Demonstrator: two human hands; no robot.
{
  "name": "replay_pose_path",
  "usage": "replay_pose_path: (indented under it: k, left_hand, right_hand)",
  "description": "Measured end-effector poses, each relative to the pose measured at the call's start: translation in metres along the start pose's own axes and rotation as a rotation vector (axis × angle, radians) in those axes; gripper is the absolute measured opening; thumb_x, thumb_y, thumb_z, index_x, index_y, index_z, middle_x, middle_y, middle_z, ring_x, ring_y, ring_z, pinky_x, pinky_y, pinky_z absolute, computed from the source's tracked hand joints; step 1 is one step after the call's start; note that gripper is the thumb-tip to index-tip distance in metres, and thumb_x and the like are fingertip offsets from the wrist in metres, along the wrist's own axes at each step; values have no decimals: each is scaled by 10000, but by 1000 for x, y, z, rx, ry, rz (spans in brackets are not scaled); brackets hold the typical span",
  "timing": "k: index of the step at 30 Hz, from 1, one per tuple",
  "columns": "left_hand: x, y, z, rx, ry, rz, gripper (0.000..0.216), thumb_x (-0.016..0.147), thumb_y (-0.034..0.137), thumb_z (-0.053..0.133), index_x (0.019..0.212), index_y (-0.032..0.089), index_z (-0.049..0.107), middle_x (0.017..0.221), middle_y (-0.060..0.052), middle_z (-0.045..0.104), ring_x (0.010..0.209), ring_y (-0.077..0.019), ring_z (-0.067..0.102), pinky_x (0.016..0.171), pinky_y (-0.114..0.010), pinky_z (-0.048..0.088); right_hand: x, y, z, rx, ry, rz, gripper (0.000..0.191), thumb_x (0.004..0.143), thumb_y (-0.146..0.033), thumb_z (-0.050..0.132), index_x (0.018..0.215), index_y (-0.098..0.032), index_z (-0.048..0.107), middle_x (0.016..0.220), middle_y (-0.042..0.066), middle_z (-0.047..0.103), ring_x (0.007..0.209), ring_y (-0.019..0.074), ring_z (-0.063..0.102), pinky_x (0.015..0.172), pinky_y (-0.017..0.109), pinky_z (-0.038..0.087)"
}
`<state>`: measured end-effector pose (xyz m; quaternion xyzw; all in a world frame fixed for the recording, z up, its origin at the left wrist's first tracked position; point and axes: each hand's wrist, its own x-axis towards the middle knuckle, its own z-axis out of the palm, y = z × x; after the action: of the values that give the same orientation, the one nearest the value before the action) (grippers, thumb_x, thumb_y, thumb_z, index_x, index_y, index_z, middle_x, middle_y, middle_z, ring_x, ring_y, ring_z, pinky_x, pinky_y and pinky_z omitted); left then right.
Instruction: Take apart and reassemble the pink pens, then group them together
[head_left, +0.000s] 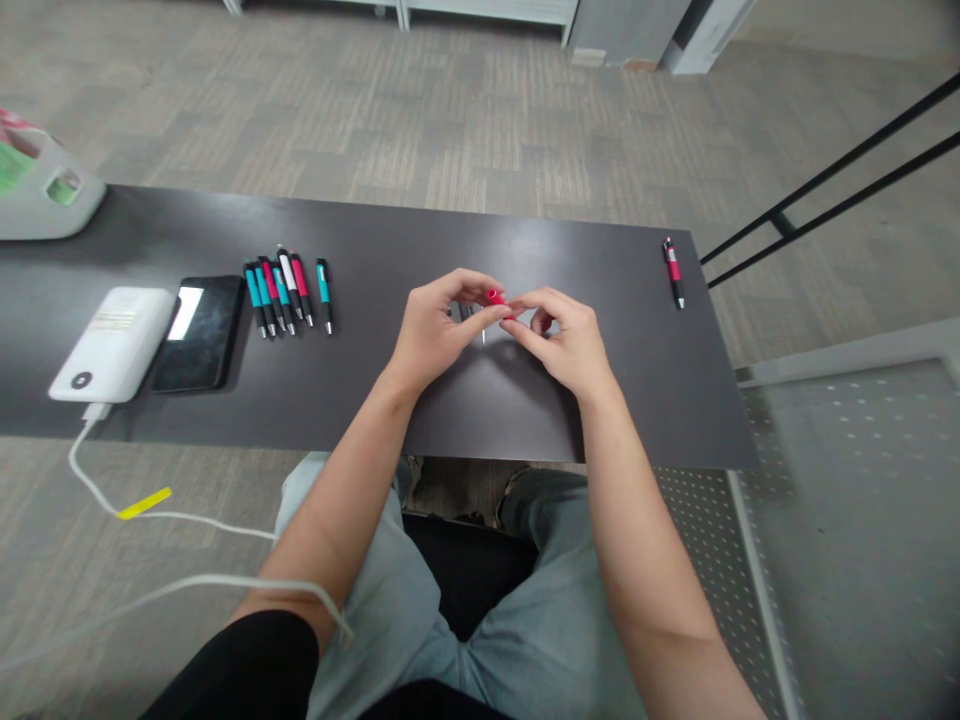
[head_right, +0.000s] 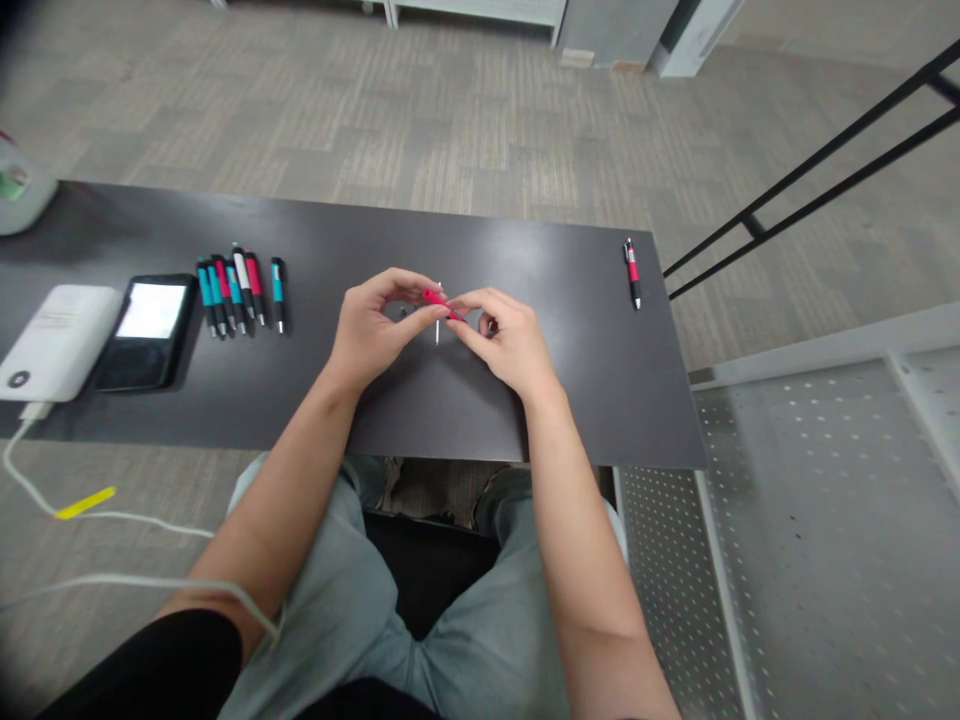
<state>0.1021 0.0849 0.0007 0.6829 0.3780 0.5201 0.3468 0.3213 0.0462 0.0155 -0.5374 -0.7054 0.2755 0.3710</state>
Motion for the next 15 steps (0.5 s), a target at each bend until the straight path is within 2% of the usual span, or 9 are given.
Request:
replay_pose_path:
  k: [4,8,12,15]
  left_hand:
    - [4,-5,-4,-29,160,-10,397,1023,657,929,1153,301,812,1086,-44,837,1028,-240,846,932,-402,720]
    - [8,-11,-11,-11,299,28,410,1089,704,822,1290,346,822,1172,-56,791,1109,-259,828,924,-405,710]
    - [8,-13,-17,-3,283,-5,467,1085,739,797,1345,352,809,1188,-65,769,1079,-259,802,915,-411,694]
    - [7,-17,-19,4,243,-21,475,1072,724,823,1330,328,783,1153,-65,775,1051,-252,794,905,-402,679]
  right_hand:
    - [0,-10,9,-5,54,-9,312,1039,-533,864,1240,-317,765,1281,82,820,801,252,698,872,464,634]
    - [-1,-14,33,-167,48,54,250,1063,-491,841,1115,-294,696,1198,111,776,939,303,738,845,447,624]
    - [-3,-6,52,-282,93,56,249,1059,-500,833,1042,-291,700,1146,150,753,928,336,733,739,452,620]
    - [-3,6,46,-325,149,87,260,1052,-494,820,949,-286,702,1069,159,751,865,332,719,710,468,619]
